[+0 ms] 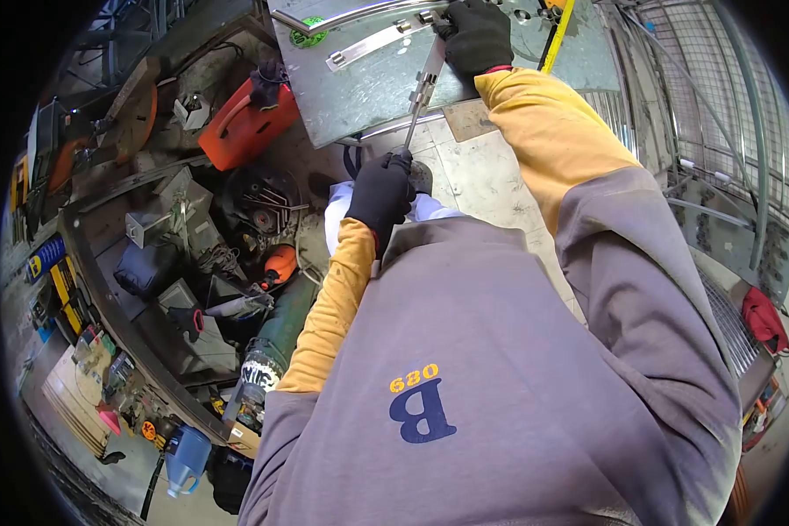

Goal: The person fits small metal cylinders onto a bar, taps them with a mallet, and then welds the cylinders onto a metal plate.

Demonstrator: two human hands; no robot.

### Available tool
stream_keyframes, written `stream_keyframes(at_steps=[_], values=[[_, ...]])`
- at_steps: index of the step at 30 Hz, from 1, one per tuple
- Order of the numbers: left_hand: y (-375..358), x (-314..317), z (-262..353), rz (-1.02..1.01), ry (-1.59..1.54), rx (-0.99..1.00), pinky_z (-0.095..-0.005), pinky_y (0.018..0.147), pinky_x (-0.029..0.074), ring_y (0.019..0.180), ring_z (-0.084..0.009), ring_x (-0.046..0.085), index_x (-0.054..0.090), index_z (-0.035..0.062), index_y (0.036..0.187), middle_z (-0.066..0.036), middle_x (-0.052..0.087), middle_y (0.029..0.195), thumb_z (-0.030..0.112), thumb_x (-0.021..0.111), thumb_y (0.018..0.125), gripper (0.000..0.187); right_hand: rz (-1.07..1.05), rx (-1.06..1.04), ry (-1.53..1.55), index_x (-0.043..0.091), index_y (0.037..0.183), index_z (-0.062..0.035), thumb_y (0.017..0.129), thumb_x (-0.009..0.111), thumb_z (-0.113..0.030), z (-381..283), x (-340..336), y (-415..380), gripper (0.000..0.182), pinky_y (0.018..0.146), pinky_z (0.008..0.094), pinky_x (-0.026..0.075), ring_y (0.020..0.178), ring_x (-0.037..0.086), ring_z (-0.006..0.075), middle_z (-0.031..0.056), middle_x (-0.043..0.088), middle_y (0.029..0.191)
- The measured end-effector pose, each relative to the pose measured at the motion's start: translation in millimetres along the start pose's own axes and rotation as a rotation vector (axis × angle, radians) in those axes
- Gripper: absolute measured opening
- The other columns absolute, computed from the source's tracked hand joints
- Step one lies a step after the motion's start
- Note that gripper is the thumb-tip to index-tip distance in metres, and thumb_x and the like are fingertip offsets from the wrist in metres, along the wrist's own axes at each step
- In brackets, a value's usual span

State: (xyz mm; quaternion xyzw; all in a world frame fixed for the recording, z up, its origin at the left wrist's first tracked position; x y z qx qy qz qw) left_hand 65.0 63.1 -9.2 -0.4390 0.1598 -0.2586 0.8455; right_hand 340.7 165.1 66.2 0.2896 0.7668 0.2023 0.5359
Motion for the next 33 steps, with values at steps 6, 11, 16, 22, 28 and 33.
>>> stream_keyframes(at_steps=[6, 11, 16, 22, 28, 33], values=[[18, 8, 10, 0.003, 0.14, 0.289, -0.0374, 0.049, 0.047, 0.054, -0.0214, 0.061, 0.072, 0.0037, 0.096, -0.009, 0.061, 0.065, 0.037, 0.058, 0.109, 0.038, 0.025, -0.016, 0.02, 0.07, 0.081, -0.0099, 0.084, 0.073, -0.018, 0, -1, -5, 0.009, 0.074, 0.0525, 0.049, 0.08, 0.064, 0.0391, 0.016, 0.066, 0.082], [15, -10, -4, 0.044, 0.119, 0.155, -0.0361, 0.047, 0.044, 0.052, -0.019, 0.06, 0.074, 0.0056, 0.094, -0.009, 0.063, 0.065, 0.037, 0.056, 0.11, 0.039, 0.018, -0.025, 0.035, 0.069, 0.081, -0.0106, 0.084, 0.072, -0.018, 0, -1, -1, 0.009, 0.073, 0.0532, 0.048, 0.081, 0.063, 0.0393, 0.0158, 0.066, 0.082], [6, 16, 11, 0.026, -0.023, 0.07, -0.0343, 0.047, 0.043, 0.05, -0.0176, 0.056, 0.071, 0.0038, 0.095, -0.006, 0.059, 0.063, 0.034, 0.056, 0.109, 0.037, -0.011, 0.006, 0.007, 0.069, 0.082, -0.011, 0.083, 0.071, -0.018, 1, 2, -3, 0.007, 0.073, 0.0533, 0.048, 0.082, 0.064, 0.0384, 0.0152, 0.065, 0.082], [-24, -62, -38, 0.074, 0.313, 0.298, -0.0383, 0.062, 0.051, 0.067, -0.0221, 0.068, 0.074, 0.0011, 0.101, -0.013, 0.067, 0.072, 0.03, 0.062, 0.103, 0.032, -0.021, 0.011, -0.02, 0.071, 0.084, -0.0119, 0.084, 0.072, -0.019, -1, 5, -1, 0.007, 0.074, 0.0514, 0.049, 0.082, 0.064, 0.0363, 0.0135, 0.066, 0.083], [-119, -157, -123, 0.309, -0.179, 0.107, -0.0259, 0.047, 0.036, 0.048, -0.0076, 0.046, 0.074, 0.0058, 0.109, 0.003, 0.053, 0.062, 0.031, 0.055, 0.111, 0.031, -0.017, 0.042, -0.007, 0.08, 0.101, -0.0128, 0.088, 0.083, -0.027, 4, 3, -3, 0.02, 0.079, 0.0463, 0.057, 0.087, 0.072, 0.0345, 0.0104, 0.075, 0.095], [-138, -199, -160, 0.483, -0.253, 0.149, -0.0272, 0.045, 0.04, 0.048, -0.0096, 0.047, 0.068, 0.0044, 0.117, 0.001, 0.053, 0.064, 0.038, 0.052, 0.114, 0.038, 0.091, 0.17, 0.15, 0.078, 0.116, -0.0121, 0.094, 0.076, -0.026, 30, 2, -12, 0.026, 0.084, 0.0454, 0.058, 0.096, 0.074, 0.0357, 0.0152, 0.077, 0.104]])
Point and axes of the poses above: each hand's wrist, its own y-axis towards the middle knuckle, its own x-axis out of the palm, z = x × y, the point moved 8 cm from there along y, towards the middle knuckle
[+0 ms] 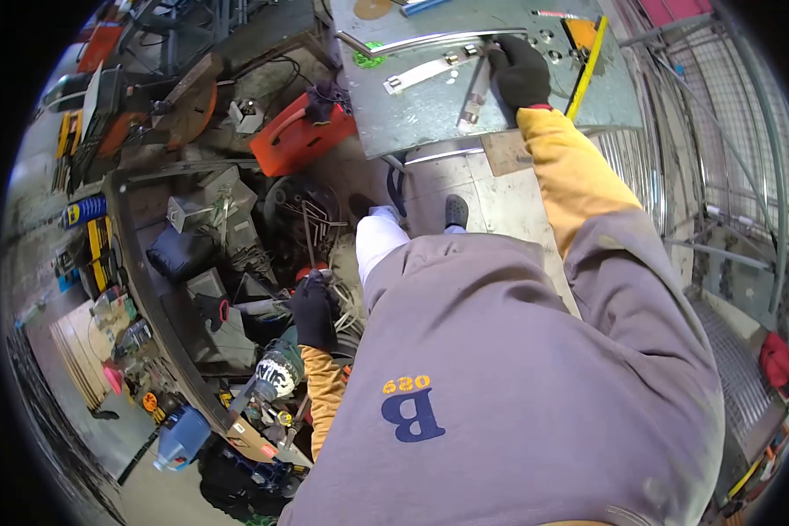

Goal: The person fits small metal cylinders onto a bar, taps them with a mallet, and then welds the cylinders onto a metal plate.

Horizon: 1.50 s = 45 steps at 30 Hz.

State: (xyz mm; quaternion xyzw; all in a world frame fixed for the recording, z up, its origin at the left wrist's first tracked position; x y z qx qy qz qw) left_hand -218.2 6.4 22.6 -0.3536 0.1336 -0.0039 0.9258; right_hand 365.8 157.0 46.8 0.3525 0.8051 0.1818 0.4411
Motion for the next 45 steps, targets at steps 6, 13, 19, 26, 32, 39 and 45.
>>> stream_keyframes(at_steps=[6, 13, 19, 26, 32, 39, 45], values=[[-21, -2, -5, 0.05, -0.083, 0.031, -0.0272, 0.046, 0.04, 0.049, -0.0093, 0.046, 0.069, 0.0054, 0.116, 0.001, 0.053, 0.064, 0.039, 0.051, 0.114, 0.037, -0.013, 0.163, 0.195, 0.073, 0.129, -0.0105, 0.087, 0.088, -0.017, -29, -67, 23, 0.045, 0.081, 0.0309, 0.059, 0.089, 0.071, 0.015, 0.0056, 0.075, 0.11], [-16, 18, -11, 0.035, -0.074, 0.044, -0.0269, 0.046, 0.04, 0.048, -0.0089, 0.048, 0.071, 0.005, 0.113, 0.001, 0.055, 0.063, 0.035, 0.052, 0.113, 0.036, -0.174, -0.301, 0.111, 0.078, 0.111, -0.0109, 0.075, 0.083, -0.005, -112, -125, 18, 0.037, 0.073, 0.0385, 0.057, 0.086, 0.073, 0.0277, 0.0123, 0.072, 0.102], [-4, 32, 30, -0.019, -0.095, 0.155, -0.0267, 0.048, 0.042, 0.051, -0.0086, 0.05, 0.07, 0.0067, 0.114, 0.002, 0.055, 0.064, 0.035, 0.055, 0.113, 0.032, 0.201, -0.114, 0.192, 0.077, 0.116, -0.0089, 0.082, 0.084, -0.002, -92, -166, 16, 0.035, 0.077, 0.0303, 0.057, 0.089, 0.072, 0.0216, 0.0077, 0.073, 0.104], [-31, 120, 194, -0.302, 0.016, 0.571, -0.0229, 0.057, 0.046, 0.065, -0.0062, 0.058, 0.065, 0.0058, 0.141, -0.005, 0.075, 0.101, 0.028, 0.065, 0.108, 0.04, 0.34, 0.711, 0.804, 0.071, 0.112, 0.0001, 0.092, 0.075, -0.007, -76, -157, -30, 0.022, 0.07, 0.0266, 0.056, 0.076, 0.064, 0.0114, 0.0034, 0.069, 0.088], [-72, 207, 251, -0.478, -0.176, 0.46, -0.0273, 0.055, 0.05, 0.059, -0.0105, 0.061, 0.07, -0.0006, 0.13, -0.006, 0.07, 0.085, 0.022, 0.066, 0.105, 0.033, 0.338, 0.845, 0.948, 0.072, 0.115, 0.0001, 0.093, 0.075, -0.007, -99, -145, -50, 0.023, 0.073, 0.0275, 0.057, 0.077, 0.065, 0.0126, 0.0042, 0.07, 0.093], [-83, 213, 254, -0.456, -0.195, 0.503, -0.0276, 0.057, 0.05, 0.062, -0.0105, 0.062, 0.073, -0.0003, 0.125, -0.003, 0.068, 0.083, 0.016, 0.066, 0.103, 0.028, 0.423, 0.575, 0.781, 0.072, 0.12, -0.0016, 0.093, 0.077, -0.006, -132, -191, -44, 0.028, 0.073, 0.0246, 0.052, 0.081, 0.063, 0.009, 0.0018, 0.07, 0.094], [-87, 207, 256, -0.431, -0.205, 0.517, -0.0263, 0.059, 0.05, 0.067, -0.0079, 0.062, 0.073, 0.0001, 0.128, -0.001, 0.07, 0.087, 0.013, 0.067, 0.104, 0.028, 0.422, 0.556, 0.791, 0.072, 0.121, -0.0017, 0.094, 0.077, -0.007, -137, -192, -45, 0.027, 0.075, 0.0247, 0.054, 0.084, 0.065, 0.0092, 0.0025, 0.071, 0.095]])
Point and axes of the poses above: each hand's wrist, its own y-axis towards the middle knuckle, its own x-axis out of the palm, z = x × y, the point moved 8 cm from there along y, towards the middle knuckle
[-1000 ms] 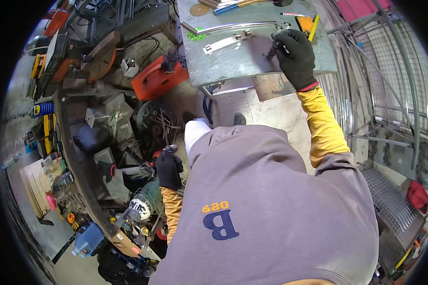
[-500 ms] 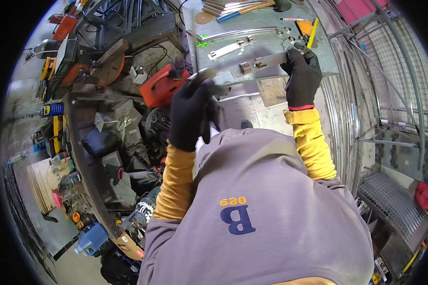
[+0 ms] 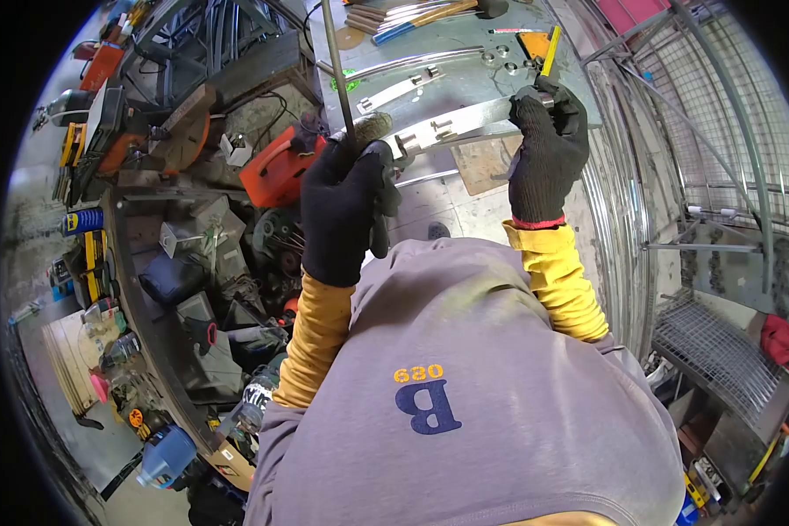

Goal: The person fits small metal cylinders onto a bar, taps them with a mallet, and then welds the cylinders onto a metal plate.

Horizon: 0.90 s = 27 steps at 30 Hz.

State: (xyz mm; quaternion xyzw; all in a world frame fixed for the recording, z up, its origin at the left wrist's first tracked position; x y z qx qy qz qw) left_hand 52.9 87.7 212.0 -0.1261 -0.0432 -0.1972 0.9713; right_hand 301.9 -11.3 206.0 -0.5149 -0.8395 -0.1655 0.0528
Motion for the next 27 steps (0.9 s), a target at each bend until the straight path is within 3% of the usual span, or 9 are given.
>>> stream_keyframes(at_steps=[3, 10, 16, 20, 27], values=[[-2, -1, 7, 0.044, -0.002, 0.086, -0.0263, 0.058, 0.05, 0.065, -0.0079, 0.061, 0.073, 0.0005, 0.13, -0.001, 0.07, 0.087, 0.013, 0.067, 0.104, 0.029, -0.03, 0.016, 0.057, 0.071, 0.122, -0.0013, 0.095, 0.077, -0.008, 8, 2, -2, 0.028, 0.077, 0.0251, 0.055, 0.085, 0.066, 0.0103, 0.0028, 0.071, 0.095], [-13, -1, 22, 0.035, -0.031, 0.087, -0.0256, 0.057, 0.049, 0.062, -0.0076, 0.061, 0.073, 0.0014, 0.131, 0.0, 0.068, 0.081, 0.013, 0.067, 0.104, 0.03, -0.055, 0.152, 0.136, 0.07, 0.122, -0.0007, 0.097, 0.077, -0.009, 26, 7, -8, 0.027, 0.078, 0.029, 0.061, 0.086, 0.067, 0.0112, 0.0037, 0.07, 0.098], [-23, 8, 26, -0.021, -0.039, -0.025, -0.0253, 0.059, 0.05, 0.065, -0.0071, 0.061, 0.074, 0.0009, 0.127, 0.0, 0.068, 0.083, 0.014, 0.068, 0.103, 0.028, -0.114, 0.552, 0.362, 0.068, 0.124, -0.0034, 0.101, 0.075, -0.013, 81, 15, -31, 0.026, 0.077, 0.0288, 0.062, 0.081, 0.068, 0.0115, 0.0027, 0.07, 0.099], [-25, 8, 18, -0.032, -0.016, 0.037, -0.0243, 0.065, 0.049, 0.072, -0.005, 0.06, 0.074, 0.0004, 0.124, 0.001, 0.069, 0.085, 0.013, 0.067, 0.102, 0.026, -0.145, 0.589, 0.37, 0.068, 0.125, -0.0042, 0.102, 0.074, -0.013, 90, 15, -38, 0.025, 0.078, 0.0282, 0.061, 0.081, 0.068, 0.0113, 0.0019, 0.07, 0.099], [-27, -2, 19, -0.003, 0.066, 0.04, -0.0237, 0.067, 0.049, 0.074, -0.0037, 0.058, 0.074, -0.0012, 0.122, 0.002, 0.07, 0.091, 0.009, 0.066, 0.1, 0.025, -0.098, 0.427, 0.305, 0.067, 0.127, -0.0014, 0.103, 0.072, -0.011, 66, 16, -29, 0.026, 0.081, 0.0297, 0.061, 0.084, 0.069, 0.0139, 0.006, 0.071, 0.102]])
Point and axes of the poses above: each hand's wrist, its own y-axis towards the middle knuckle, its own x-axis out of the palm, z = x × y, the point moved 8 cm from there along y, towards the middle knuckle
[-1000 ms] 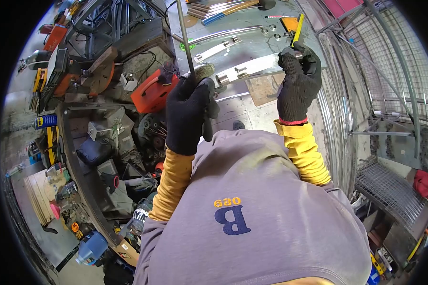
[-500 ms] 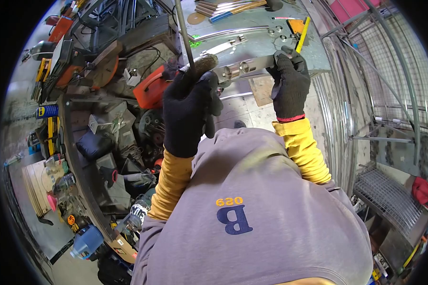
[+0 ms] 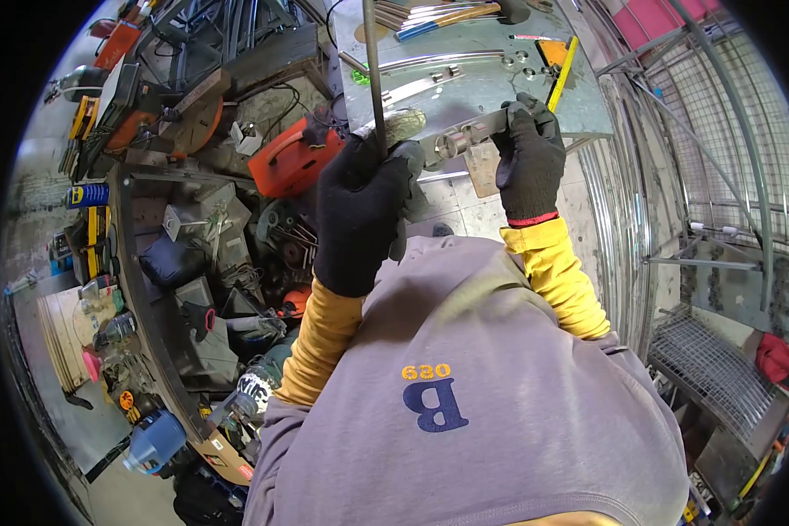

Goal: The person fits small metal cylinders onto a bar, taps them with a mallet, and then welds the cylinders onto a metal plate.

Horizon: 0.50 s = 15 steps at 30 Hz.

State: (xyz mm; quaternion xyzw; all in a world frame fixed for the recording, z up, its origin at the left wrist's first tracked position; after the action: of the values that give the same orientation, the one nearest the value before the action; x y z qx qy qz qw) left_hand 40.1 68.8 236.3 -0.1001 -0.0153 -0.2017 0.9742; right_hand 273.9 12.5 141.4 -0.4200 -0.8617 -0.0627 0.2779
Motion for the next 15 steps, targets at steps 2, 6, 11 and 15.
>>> stream_keyframes(at_steps=[2, 6, 11, 15], values=[[-2, -1, -1, 0.008, -0.05, 0.005, -0.0237, 0.068, 0.049, 0.075, -0.0038, 0.058, 0.074, -0.0012, 0.122, 0.002, 0.07, 0.091, 0.01, 0.066, 0.1, 0.025, 0.008, -0.044, 0.016, 0.066, 0.127, -0.0006, 0.103, 0.072, -0.011, -6, 1, -1, 0.027, 0.082, 0.0298, 0.061, 0.085, 0.07, 0.0142, 0.0072, 0.07, 0.102], [-2, -5, -8, 0.0, -0.135, -0.002, -0.024, 0.069, 0.049, 0.076, -0.0042, 0.058, 0.074, -0.0007, 0.124, 0.002, 0.069, 0.091, 0.01, 0.067, 0.1, 0.027, 0.01, -0.058, -0.053, 0.065, 0.128, 0.0019, 0.102, 0.073, -0.009, -13, 3, -5, 0.029, 0.084, 0.0302, 0.062, 0.087, 0.07, 0.0153, 0.0088, 0.07, 0.105], [-4, -10, -7, -0.008, -0.117, 0.024, -0.0243, 0.069, 0.05, 0.076, -0.0049, 0.059, 0.073, -0.0005, 0.127, 0.002, 0.069, 0.091, 0.009, 0.067, 0.1, 0.029, 0.01, -0.092, -0.035, 0.065, 0.128, 0.0031, 0.101, 0.073, -0.009, -13, 3, -7, 0.03, 0.086, 0.0304, 0.062, 0.089, 0.071, 0.0167, 0.009, 0.07, 0.106], [-10, -11, -2, 0.028, -0.119, -0.014, -0.0247, 0.063, 0.049, 0.07, -0.0066, 0.061, 0.074, -0.0008, 0.126, 0.001, 0.069, 0.087, 0.01, 0.067, 0.101, 0.028, 0.007, -0.163, -0.119, 0.066, 0.128, 0.003, 0.101, 0.073, -0.009, -23, 7, -11, 0.03, 0.087, 0.031, 0.062, 0.091, 0.071, 0.0171, 0.0096, 0.07, 0.11]])
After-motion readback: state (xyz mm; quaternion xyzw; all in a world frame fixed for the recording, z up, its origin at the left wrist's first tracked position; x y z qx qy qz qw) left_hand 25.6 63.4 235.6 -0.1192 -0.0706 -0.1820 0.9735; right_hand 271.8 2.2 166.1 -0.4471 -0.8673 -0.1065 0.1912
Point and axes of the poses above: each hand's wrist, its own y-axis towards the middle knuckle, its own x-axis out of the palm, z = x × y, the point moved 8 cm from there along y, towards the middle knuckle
